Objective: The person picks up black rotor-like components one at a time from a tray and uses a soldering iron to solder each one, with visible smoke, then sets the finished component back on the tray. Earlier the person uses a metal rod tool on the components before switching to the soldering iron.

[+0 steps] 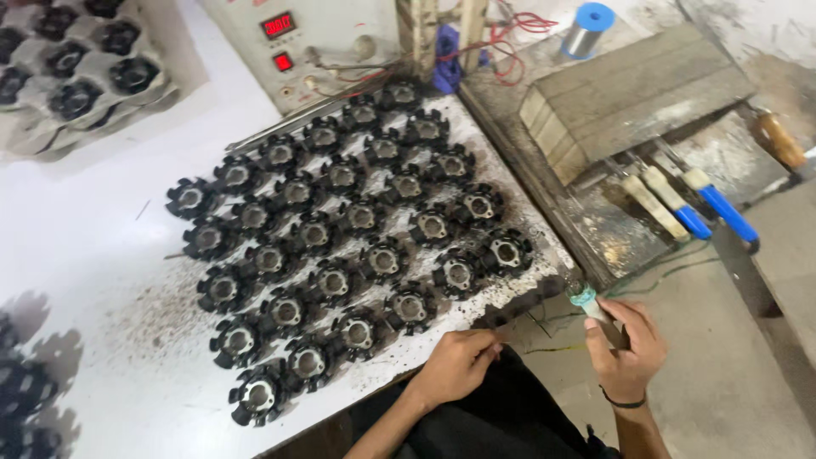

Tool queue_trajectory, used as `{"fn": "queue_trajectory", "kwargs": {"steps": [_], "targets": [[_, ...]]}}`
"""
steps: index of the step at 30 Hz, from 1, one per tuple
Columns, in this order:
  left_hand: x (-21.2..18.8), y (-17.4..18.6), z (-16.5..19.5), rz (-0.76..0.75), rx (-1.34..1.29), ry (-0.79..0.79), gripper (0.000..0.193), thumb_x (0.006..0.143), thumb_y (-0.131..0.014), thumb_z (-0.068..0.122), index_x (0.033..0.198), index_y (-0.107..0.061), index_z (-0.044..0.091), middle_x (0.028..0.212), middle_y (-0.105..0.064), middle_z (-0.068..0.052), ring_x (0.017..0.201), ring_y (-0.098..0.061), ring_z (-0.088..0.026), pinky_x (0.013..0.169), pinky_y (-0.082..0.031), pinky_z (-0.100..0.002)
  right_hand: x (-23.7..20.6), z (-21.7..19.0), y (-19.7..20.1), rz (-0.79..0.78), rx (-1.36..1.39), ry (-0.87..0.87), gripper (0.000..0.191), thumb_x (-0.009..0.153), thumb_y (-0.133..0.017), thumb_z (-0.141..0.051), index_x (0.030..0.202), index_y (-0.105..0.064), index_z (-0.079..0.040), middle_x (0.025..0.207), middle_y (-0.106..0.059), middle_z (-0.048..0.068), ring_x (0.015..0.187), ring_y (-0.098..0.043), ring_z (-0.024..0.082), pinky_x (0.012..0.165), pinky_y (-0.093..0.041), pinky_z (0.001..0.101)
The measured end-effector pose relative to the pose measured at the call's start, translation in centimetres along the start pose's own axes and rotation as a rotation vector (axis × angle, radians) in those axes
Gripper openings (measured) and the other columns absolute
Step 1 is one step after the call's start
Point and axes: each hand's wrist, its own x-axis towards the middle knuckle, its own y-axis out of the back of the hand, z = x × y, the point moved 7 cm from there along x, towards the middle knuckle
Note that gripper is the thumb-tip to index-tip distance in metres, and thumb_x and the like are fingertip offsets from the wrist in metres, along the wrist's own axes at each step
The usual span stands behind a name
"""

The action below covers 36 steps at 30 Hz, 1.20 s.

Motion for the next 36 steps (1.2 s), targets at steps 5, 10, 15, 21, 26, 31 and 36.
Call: {"fn": "queue_trajectory", "kwargs": {"steps": [5, 10, 15, 21, 26, 31, 36], "targets": [[-0.3, 1.6, 0.2, 0.055, -0.197, -0.038, 0.011, 0.100, -0.063, 0.006, 0.106, -0.071, 0.001, 0.103, -0.076, -0.013, 0.099, -0.073, -0.030, 0.087, -0.058, -0.039, 1.4, -4.2, -3.0, -0.050, 0.040, 0.043, 0.027, 0.083, -0.078, -0.007, 0.108, -0.070, 0.001, 0.106, -0.068, 0.016, 0.085, -0.068, 0.023, 0.075, -0.054, 0.0318], [-2.2, 3.9, 2.0, 0.242, -0.337, -0.180, 0.015, 0.102, -0.068, 0.009, 0.114, -0.072, 0.001, 0.133, -0.066, -0.019, 0.122, -0.065, -0.029, 0.103, -0.052, -0.040, 1.0, -8.9, -7.3, -0.234, 0.150, 0.138, 0.029, 0.085, -0.077, -0.005, 0.112, -0.070, 0.002, 0.109, -0.069, 0.014, 0.093, -0.070, 0.025, 0.077, -0.056, 0.0318], [-4.6, 8.7, 1.1, 0.553, -0.437, 0.043, 0.015, 0.107, -0.068, 0.011, 0.115, -0.076, 0.002, 0.098, -0.072, -0.013, 0.090, -0.062, -0.018, 0.085, -0.050, -0.032, -1.2, -13.9, -11.8, -0.288, -0.018, 0.510, 0.032, 0.081, -0.081, -0.007, 0.110, -0.073, 0.004, 0.111, -0.070, 0.017, 0.102, -0.067, 0.035, 0.091, -0.051, 0.0486], [-10.3, 14.7, 1.6, 0.755, -0.679, -0.061, 0.014, 0.107, -0.065, 0.010, 0.114, -0.073, 0.002, 0.111, -0.071, -0.005, 0.103, -0.069, -0.009, 0.093, -0.056, -0.026, -6.0, -17.1, -19.7, -0.806, 0.535, 0.290, 0.079, 0.083, -0.079, -0.041, 0.137, -0.052, 0.010, 0.113, -0.068, 0.014, 0.106, -0.069, 0.026, 0.093, -0.053, 0.0347], [-16.2, 17.4, 2.9, 0.745, -0.454, 0.029, 0.011, 0.104, -0.068, 0.004, 0.113, -0.074, 0.001, 0.097, -0.076, -0.009, 0.085, -0.072, -0.013, 0.079, -0.058, -0.024, -6.1, -19.2, -26.4, -0.963, 1.138, -0.191, 0.091, 0.097, -0.069, -0.056, 0.151, -0.044, 0.013, 0.132, -0.063, 0.019, 0.121, -0.066, 0.028, 0.108, -0.055, 0.0410], [-26.4, 23.9, 4.9, 1.008, 0.541, 0.062, 0.027, 0.083, -0.075, -0.005, 0.108, -0.075, 0.006, 0.091, -0.074, -0.008, 0.070, -0.063, -0.021, 0.059, -0.050, -0.035, -7.5, -21.5, -32.2, -1.313, 1.261, -0.567, 0.062, 0.102, -0.069, -0.029, 0.140, -0.051, 0.016, 0.117, -0.067, 0.025, 0.109, -0.070, 0.034, 0.096, -0.059, 0.0454], [-31.0, 27.7, 0.9, 1.058, 0.812, 0.442, 0.034, 0.078, -0.074, -0.001, 0.109, -0.075, 0.012, 0.095, -0.060, -0.005, 0.079, -0.063, -0.023, 0.060, -0.050, -0.037, -8.5, -22.2, -35.1, -1.324, 1.000, -0.546, 0.036, 0.097, -0.063, -0.004, 0.126, -0.061, 0.017, 0.109, -0.069, 0.024, 0.097, -0.071, 0.030, 0.089, -0.059, 0.0418]]}}
